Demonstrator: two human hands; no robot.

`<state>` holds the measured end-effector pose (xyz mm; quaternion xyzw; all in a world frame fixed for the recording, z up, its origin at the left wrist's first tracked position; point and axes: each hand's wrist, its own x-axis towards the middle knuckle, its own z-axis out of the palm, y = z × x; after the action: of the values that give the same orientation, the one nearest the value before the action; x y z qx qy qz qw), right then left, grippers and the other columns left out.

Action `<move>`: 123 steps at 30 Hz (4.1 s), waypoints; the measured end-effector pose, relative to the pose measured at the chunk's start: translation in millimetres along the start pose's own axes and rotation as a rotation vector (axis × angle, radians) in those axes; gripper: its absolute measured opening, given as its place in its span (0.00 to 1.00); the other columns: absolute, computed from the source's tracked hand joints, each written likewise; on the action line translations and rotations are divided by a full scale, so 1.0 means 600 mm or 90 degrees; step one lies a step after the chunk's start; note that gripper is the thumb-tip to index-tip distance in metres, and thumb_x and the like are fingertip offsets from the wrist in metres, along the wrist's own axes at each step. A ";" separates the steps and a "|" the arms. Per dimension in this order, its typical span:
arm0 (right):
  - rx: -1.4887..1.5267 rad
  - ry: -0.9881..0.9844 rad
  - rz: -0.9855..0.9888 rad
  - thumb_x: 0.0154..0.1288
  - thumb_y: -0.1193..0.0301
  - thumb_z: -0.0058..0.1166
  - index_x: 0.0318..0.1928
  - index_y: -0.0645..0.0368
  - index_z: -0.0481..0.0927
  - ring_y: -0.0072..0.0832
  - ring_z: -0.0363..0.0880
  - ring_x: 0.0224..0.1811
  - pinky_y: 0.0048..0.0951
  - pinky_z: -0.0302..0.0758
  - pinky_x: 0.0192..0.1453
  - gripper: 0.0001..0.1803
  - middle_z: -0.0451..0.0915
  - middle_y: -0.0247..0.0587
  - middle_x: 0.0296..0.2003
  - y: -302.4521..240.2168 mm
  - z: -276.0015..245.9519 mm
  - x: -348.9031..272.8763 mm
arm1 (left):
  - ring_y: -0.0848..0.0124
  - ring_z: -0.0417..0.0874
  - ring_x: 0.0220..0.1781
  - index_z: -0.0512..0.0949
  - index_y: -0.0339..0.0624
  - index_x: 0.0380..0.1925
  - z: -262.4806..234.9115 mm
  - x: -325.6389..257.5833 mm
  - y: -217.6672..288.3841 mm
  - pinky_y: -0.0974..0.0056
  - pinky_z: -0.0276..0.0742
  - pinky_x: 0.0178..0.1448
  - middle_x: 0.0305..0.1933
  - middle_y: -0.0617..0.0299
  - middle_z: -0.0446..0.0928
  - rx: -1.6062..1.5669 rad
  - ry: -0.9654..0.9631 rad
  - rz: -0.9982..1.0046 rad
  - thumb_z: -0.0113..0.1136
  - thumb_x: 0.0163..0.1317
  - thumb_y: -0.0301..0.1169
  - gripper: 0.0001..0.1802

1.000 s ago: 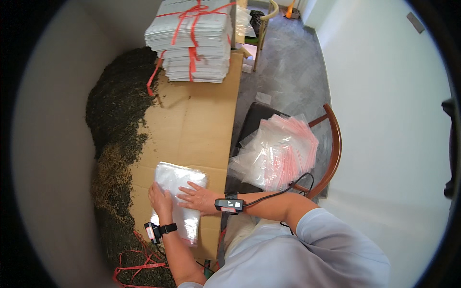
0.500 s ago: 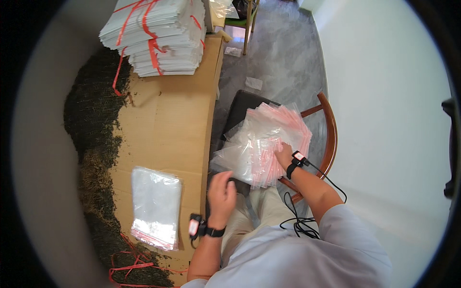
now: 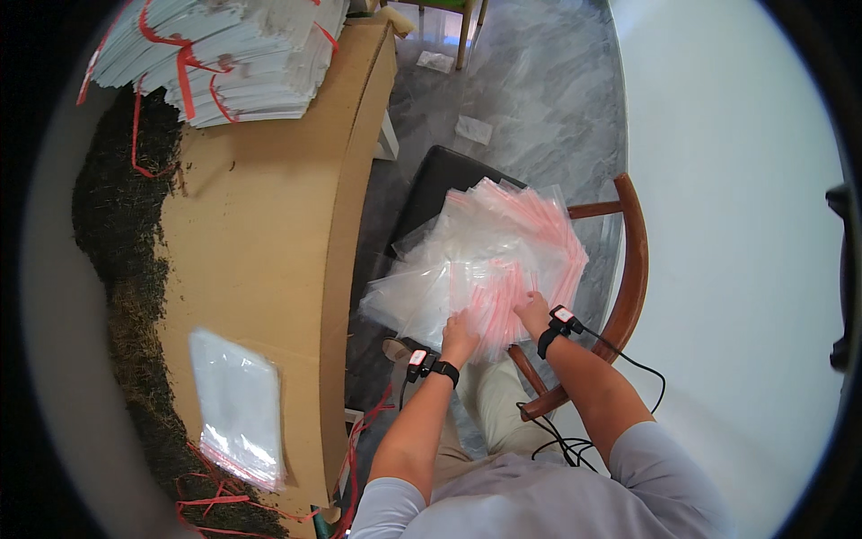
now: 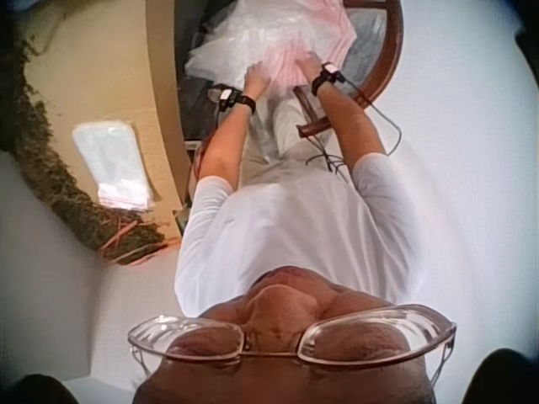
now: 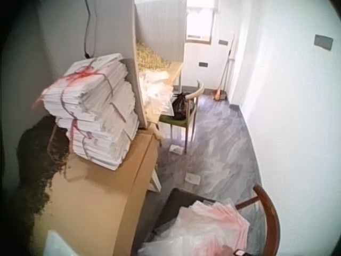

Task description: The person scoops dried green herbs from a large pile on a cardboard sheet and places them into clear plastic bags. They seal each bag and set it aside, repeating the process multiple times.

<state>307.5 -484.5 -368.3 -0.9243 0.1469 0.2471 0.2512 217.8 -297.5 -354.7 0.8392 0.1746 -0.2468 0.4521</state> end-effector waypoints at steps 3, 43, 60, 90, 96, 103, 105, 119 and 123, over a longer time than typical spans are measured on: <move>0.002 -0.020 0.012 0.44 0.65 0.65 0.42 0.66 0.75 0.43 0.77 0.41 0.37 0.74 0.45 0.25 0.77 0.53 0.37 0.003 -0.002 0.012 | 0.45 0.62 0.64 0.63 0.39 0.62 0.018 0.007 0.007 0.51 0.60 0.66 0.62 0.39 0.61 -0.006 -0.009 -0.030 0.61 0.48 0.35 0.38; 0.505 -0.466 -0.037 0.58 0.76 0.57 0.58 0.62 0.69 0.30 0.75 0.51 0.31 0.71 0.57 0.26 0.76 0.39 0.49 -0.058 0.000 -0.016 | 0.50 0.57 0.68 0.54 0.42 0.67 0.017 0.009 0.004 0.53 0.55 0.70 0.67 0.47 0.57 -0.045 -0.005 0.067 0.66 0.46 0.40 0.48; 0.660 -0.623 0.089 0.57 0.79 0.56 0.55 0.63 0.71 0.32 0.79 0.46 0.35 0.77 0.52 0.23 0.78 0.44 0.47 -0.109 -0.040 -0.012 | 0.67 0.69 0.60 0.57 0.36 0.64 -0.029 0.006 0.035 0.63 0.64 0.65 0.59 0.55 0.68 -0.740 -0.024 -0.051 0.61 0.60 0.32 0.36; 0.712 -0.887 -0.584 0.52 0.76 0.62 0.56 0.62 0.71 0.27 0.76 0.50 0.31 0.72 0.56 0.28 0.78 0.39 0.48 -0.858 -0.234 -0.415 | 0.57 0.68 0.60 0.58 0.34 0.63 -0.768 -0.397 0.249 0.57 0.63 0.64 0.59 0.49 0.66 -0.244 0.589 0.450 0.64 0.53 0.27 0.38; 0.855 -0.783 -0.306 0.55 0.75 0.58 0.55 0.61 0.72 0.31 0.77 0.49 0.34 0.74 0.55 0.25 0.78 0.40 0.47 -0.827 -0.071 -0.329 | 0.47 0.66 0.60 0.58 0.36 0.64 -0.764 -0.260 0.154 0.51 0.61 0.63 0.60 0.44 0.64 0.080 0.638 0.318 0.60 0.53 0.30 0.38; 0.877 -0.689 -0.149 0.58 0.76 0.55 0.50 0.63 0.74 0.35 0.78 0.49 0.39 0.74 0.57 0.18 0.79 0.43 0.45 -0.743 -0.024 -0.239 | 0.49 0.64 0.64 0.57 0.31 0.64 -0.705 -0.167 0.095 0.55 0.59 0.67 0.61 0.40 0.64 -0.054 0.459 0.220 0.55 0.54 0.28 0.36; 0.873 -0.709 -0.143 0.58 0.77 0.55 0.49 0.64 0.74 0.38 0.79 0.47 0.44 0.76 0.54 0.17 0.80 0.45 0.43 -0.740 -0.039 -0.223 | 0.50 0.66 0.63 0.58 0.31 0.63 -0.708 -0.159 0.078 0.56 0.61 0.66 0.61 0.40 0.65 -0.170 0.433 0.134 0.54 0.55 0.27 0.34; 0.648 -0.605 -0.156 0.57 0.80 0.56 0.49 0.66 0.74 0.32 0.80 0.40 0.36 0.79 0.46 0.17 0.79 0.42 0.41 -0.697 -0.092 -0.143 | 0.62 0.78 0.49 0.69 0.32 0.56 -0.699 -0.146 0.056 0.63 0.72 0.55 0.50 0.49 0.76 -0.264 0.477 0.076 0.55 0.56 0.28 0.26; 0.698 -0.627 -0.150 0.58 0.77 0.57 0.52 0.65 0.72 0.31 0.80 0.41 0.36 0.79 0.47 0.20 0.79 0.42 0.42 -0.695 -0.089 -0.169 | 0.48 0.71 0.55 0.66 0.38 0.59 -0.655 -0.160 0.116 0.53 0.68 0.60 0.54 0.45 0.71 0.128 0.473 0.019 0.60 0.51 0.34 0.32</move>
<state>408.5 -152.0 -111.1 -0.4584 0.0198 0.4954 0.7376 276.0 -9.1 -68.4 0.9140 0.2889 0.0647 0.2774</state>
